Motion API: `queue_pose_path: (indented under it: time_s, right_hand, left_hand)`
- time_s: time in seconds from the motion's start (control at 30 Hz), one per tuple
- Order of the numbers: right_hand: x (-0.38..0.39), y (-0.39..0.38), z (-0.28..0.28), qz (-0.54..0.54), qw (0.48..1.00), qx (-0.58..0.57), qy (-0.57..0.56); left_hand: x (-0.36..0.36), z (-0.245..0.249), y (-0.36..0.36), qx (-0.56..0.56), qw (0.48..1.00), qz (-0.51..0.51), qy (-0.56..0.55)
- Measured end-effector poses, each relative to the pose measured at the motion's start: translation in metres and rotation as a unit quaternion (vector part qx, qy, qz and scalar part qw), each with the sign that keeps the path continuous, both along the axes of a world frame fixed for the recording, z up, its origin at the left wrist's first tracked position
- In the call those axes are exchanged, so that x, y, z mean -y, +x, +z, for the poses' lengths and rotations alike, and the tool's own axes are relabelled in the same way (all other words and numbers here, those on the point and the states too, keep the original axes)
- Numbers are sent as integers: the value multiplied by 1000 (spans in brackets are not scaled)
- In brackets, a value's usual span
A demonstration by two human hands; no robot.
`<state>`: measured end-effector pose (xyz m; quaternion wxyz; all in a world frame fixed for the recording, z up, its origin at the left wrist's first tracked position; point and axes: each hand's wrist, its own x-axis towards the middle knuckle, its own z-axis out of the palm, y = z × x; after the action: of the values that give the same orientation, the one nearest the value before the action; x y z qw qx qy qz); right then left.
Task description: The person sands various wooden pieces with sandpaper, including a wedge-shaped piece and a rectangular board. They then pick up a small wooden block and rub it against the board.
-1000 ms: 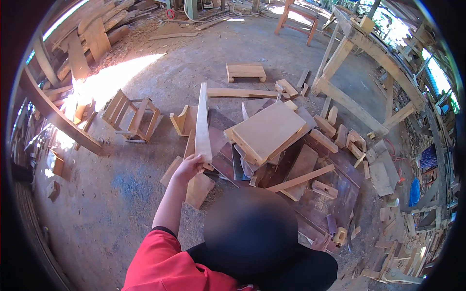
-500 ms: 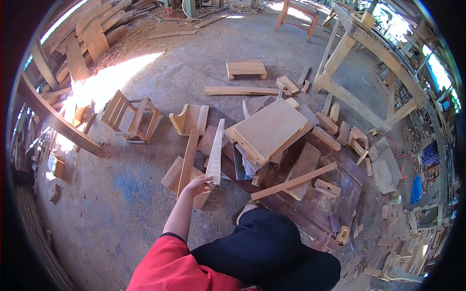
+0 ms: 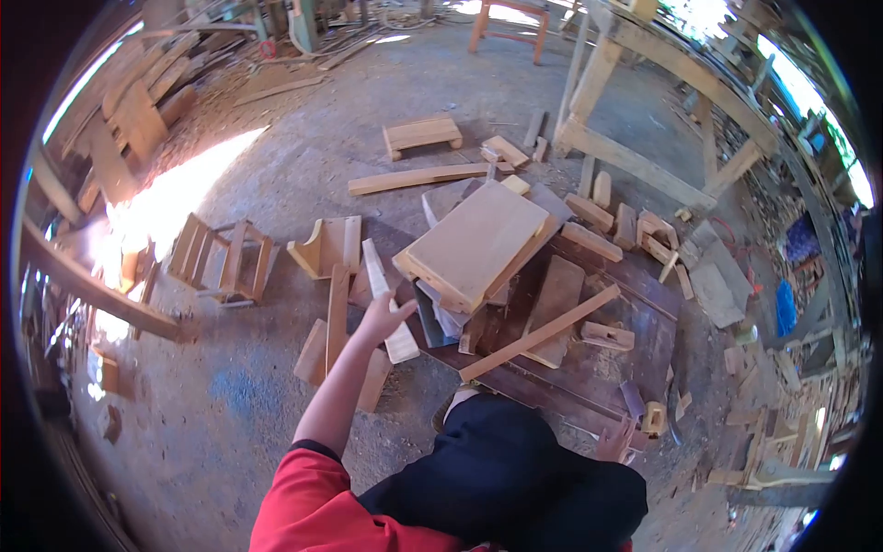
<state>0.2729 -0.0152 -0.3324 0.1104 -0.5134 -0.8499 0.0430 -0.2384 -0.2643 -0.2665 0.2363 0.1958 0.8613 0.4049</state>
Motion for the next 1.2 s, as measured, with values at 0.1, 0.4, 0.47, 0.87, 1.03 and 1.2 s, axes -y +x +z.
queue_pose_path:
  time_s: [0.1, 0.4, 0.47, 0.87, 1.03, 1.2]
  right_hand:
    - [-6, -22, 16, -10, 999, -11, -36]
    - [-57, -184, 112, 69, 964, 91, -241]
    - [-62, -217, 77, 74, 976, 53, -197]
    - [-57, -275, 31, -44, 965, 27, -256]
    - [-98, -229, 19, -103, 969, 46, -221]
    - [-98, -198, 12, -33, 981, 112, -155]
  left_hand:
    - [-45, 12, -27, -49, 998, -12, 42]
    - [-113, 27, -111, -124, 971, -88, -185]
    - [-131, 4, -120, -104, 975, -100, -171]
    - [-149, -16, -100, -15, 994, -79, -68]
    - [-159, 0, -62, 71, 990, -104, 64]
    - [-174, -29, -31, 37, 993, -58, 96]
